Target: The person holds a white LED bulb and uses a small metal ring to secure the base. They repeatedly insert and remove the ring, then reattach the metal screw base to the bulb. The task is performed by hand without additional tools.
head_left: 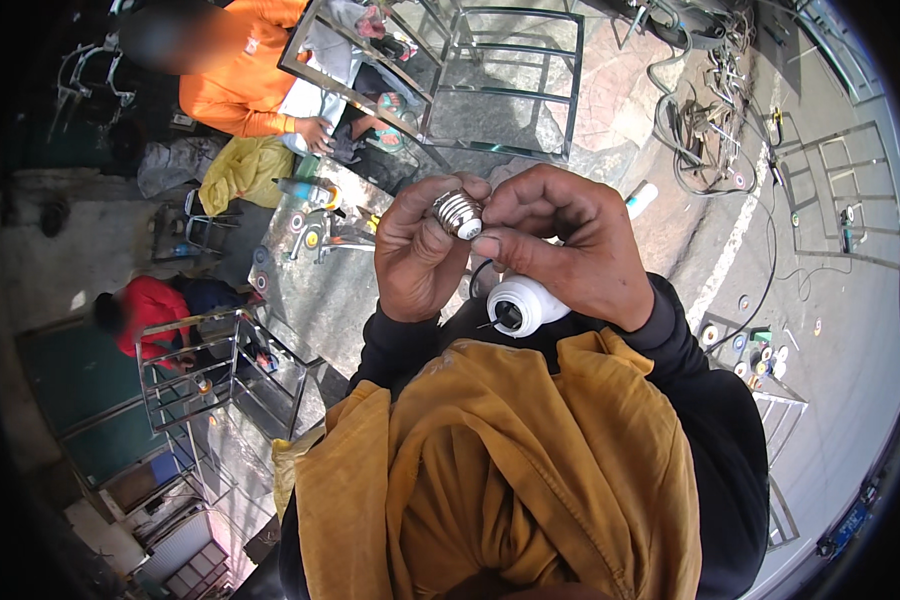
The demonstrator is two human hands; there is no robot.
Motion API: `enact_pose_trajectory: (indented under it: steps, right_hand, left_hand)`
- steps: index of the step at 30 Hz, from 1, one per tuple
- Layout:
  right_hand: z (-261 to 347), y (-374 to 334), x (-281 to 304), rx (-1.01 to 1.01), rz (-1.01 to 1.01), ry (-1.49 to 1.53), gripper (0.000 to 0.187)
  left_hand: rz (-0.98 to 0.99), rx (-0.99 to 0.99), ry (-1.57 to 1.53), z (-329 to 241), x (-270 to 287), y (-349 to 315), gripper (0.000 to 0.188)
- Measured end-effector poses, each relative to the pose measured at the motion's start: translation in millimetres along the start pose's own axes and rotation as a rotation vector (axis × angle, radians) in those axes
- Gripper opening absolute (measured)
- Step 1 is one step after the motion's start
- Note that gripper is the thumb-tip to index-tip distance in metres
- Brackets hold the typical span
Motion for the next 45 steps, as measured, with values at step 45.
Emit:
enact_pose_trajectory:
  steps: [45]
  right_hand:
    - [39,-25,1,0.567,-0.233,-0.737,0.018]
  left_hand:
    - [-0.075,0.001,0.201,-2,-8,-4,0.049]
Point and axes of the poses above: each hand's wrist, its own y-axis towards the middle knuckle, its own x-axis out of the back of the hand, z = x × y, the point moved 9 cm from there along y, towards the middle knuckle, and after that the axes turned 7 degrees about -x, right-handed, at the moved point
